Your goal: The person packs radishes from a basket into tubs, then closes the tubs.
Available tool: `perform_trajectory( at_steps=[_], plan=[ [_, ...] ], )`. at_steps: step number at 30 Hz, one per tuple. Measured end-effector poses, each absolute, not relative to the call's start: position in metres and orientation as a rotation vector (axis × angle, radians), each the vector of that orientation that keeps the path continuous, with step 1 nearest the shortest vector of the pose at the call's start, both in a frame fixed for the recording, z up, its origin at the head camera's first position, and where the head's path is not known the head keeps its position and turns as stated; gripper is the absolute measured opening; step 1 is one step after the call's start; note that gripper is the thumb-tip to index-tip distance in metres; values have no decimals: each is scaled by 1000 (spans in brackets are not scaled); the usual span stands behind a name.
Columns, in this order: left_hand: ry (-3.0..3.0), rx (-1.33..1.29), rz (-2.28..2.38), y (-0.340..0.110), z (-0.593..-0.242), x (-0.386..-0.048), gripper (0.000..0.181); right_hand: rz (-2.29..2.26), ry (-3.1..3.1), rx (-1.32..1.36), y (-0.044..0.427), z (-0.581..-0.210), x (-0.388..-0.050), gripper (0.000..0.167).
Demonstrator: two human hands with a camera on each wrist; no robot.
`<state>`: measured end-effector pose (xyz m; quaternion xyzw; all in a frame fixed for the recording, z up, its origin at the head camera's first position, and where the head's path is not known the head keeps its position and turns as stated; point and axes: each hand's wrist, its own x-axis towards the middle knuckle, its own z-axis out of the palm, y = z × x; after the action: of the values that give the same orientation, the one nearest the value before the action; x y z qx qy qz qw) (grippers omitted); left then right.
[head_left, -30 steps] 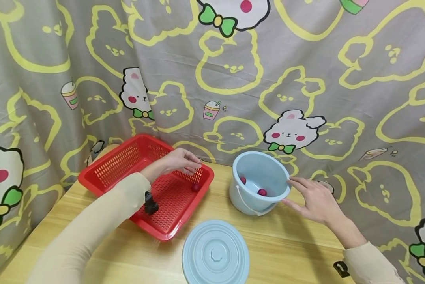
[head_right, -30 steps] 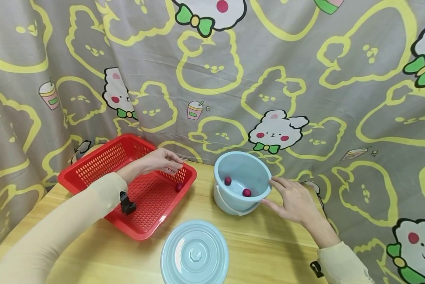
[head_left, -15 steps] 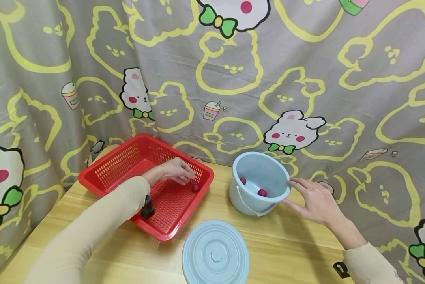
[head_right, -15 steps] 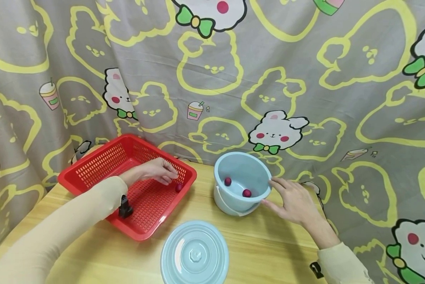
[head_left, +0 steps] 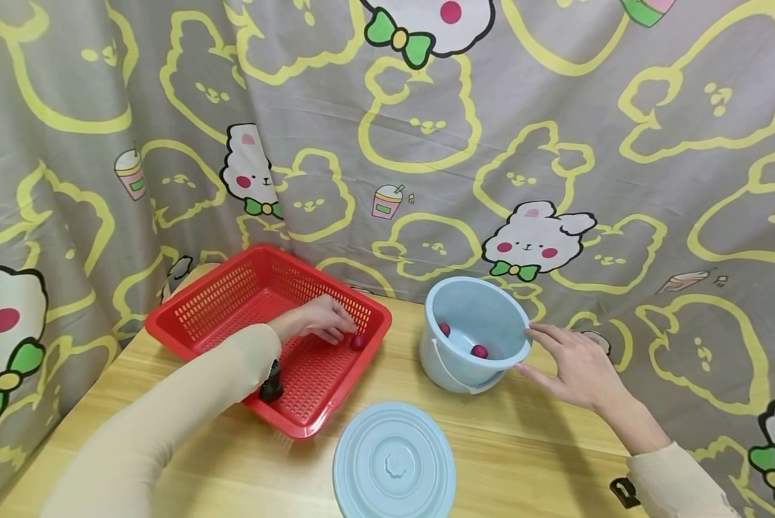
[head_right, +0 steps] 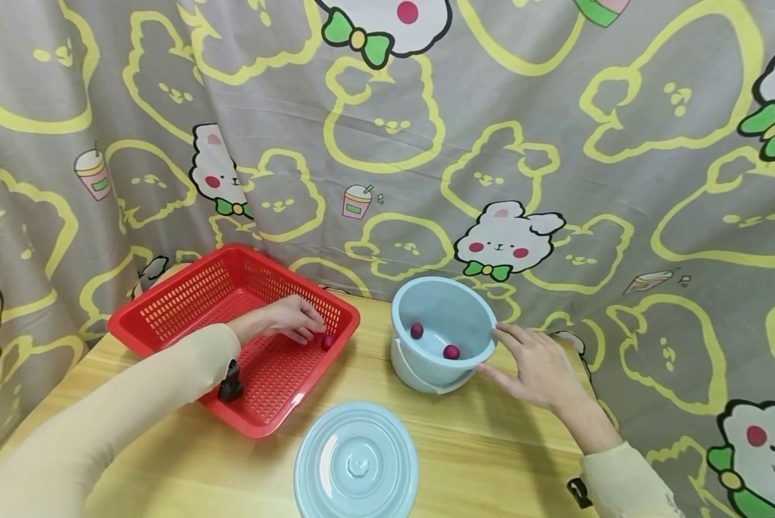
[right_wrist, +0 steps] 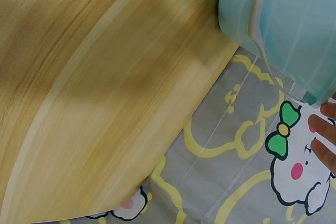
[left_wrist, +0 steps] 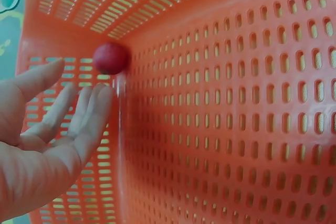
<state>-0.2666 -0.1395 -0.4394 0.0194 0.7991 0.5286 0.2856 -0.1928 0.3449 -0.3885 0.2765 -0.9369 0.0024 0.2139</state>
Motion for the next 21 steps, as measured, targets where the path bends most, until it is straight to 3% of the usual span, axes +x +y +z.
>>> perform_trajectory(
  at_steps=[21],
  plan=[
    [2099, 74, 1358, -129, -449, -264, 30, 5, -2607, 768, 344, -388, -192, 67]
  ],
)
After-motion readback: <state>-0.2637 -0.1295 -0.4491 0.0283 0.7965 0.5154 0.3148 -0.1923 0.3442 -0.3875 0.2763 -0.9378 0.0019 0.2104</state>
